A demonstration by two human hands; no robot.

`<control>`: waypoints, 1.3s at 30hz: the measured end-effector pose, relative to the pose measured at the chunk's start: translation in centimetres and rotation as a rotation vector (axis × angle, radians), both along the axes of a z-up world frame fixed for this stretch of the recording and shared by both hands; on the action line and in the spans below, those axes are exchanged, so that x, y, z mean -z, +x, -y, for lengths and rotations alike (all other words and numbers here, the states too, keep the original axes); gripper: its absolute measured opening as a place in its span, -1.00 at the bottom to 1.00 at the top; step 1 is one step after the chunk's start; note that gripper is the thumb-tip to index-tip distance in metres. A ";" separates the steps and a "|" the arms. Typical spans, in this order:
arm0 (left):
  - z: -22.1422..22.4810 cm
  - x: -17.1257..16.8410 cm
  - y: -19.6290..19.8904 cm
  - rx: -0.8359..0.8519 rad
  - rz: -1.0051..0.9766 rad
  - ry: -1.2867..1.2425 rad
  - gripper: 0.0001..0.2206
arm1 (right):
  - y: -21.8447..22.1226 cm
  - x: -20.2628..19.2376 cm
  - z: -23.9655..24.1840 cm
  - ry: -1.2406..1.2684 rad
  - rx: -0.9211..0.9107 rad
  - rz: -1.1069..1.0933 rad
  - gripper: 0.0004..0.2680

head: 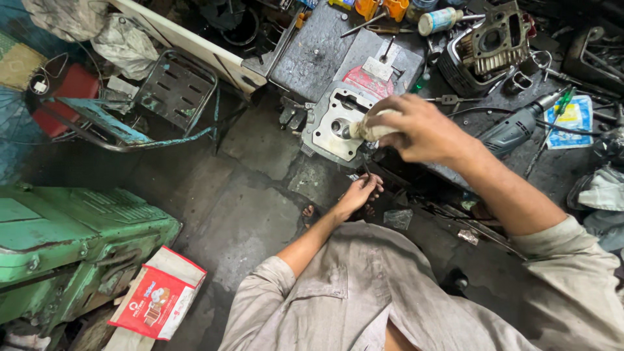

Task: The person cleans a metal engine cylinder head clamped in a vise using a cloth and a liquid from a bottle. They wipe the surface, apply liquid, and continue wiping the interior and exterior of the part.

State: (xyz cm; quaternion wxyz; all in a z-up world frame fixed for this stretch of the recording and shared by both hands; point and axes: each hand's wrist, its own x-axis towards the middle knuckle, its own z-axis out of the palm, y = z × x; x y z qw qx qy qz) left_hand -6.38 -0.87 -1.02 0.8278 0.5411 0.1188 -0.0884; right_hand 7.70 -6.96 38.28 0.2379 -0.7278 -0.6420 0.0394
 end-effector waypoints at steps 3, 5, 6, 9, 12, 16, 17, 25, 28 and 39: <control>-0.2 0.3 0.4 -0.002 0.013 -0.022 -0.67 | 0.2 -0.5 -0.1 0.056 0.054 -0.056 -0.69; 0.2 0.7 0.2 -0.003 -0.017 -0.051 -0.67 | 0.1 -0.6 -0.1 0.152 0.086 -0.206 -0.71; 0.2 0.9 0.2 -0.005 -0.047 -0.061 -0.67 | 0.1 -0.6 -0.3 0.200 0.096 -0.280 -0.72; -0.1 1.3 0.1 -0.027 -0.053 -0.049 -0.65 | 0.2 -0.5 -0.6 0.042 0.016 -0.162 -0.72; -0.3 1.4 0.5 -0.033 -0.022 -0.064 -0.63 | 0.8 -0.5 -0.4 -0.063 -0.050 -0.042 -0.67; -0.4 1.1 0.3 -0.006 -0.076 -0.081 -0.62 | 2.3 0.2 0.1 0.270 0.101 -0.620 -0.65; -0.5 0.9 0.2 -0.009 -0.070 -0.083 -0.62 | 2.8 0.4 0.3 0.346 0.178 -0.874 -0.64; -1.0 0.6 0.7 -0.033 -0.083 -0.054 -0.59 | 3.5 4.6 1.5 0.663 0.278 -1.810 -0.56; -0.8 0.8 0.5 -0.023 -0.100 -0.073 -0.60 | 3.1 5.9 1.8 0.669 0.162 -1.692 -0.54; -1.2 -0.3 0.1 -0.045 -0.111 -0.084 -0.61 | 2.8 3.5 1.9 0.478 0.244 -0.931 -0.40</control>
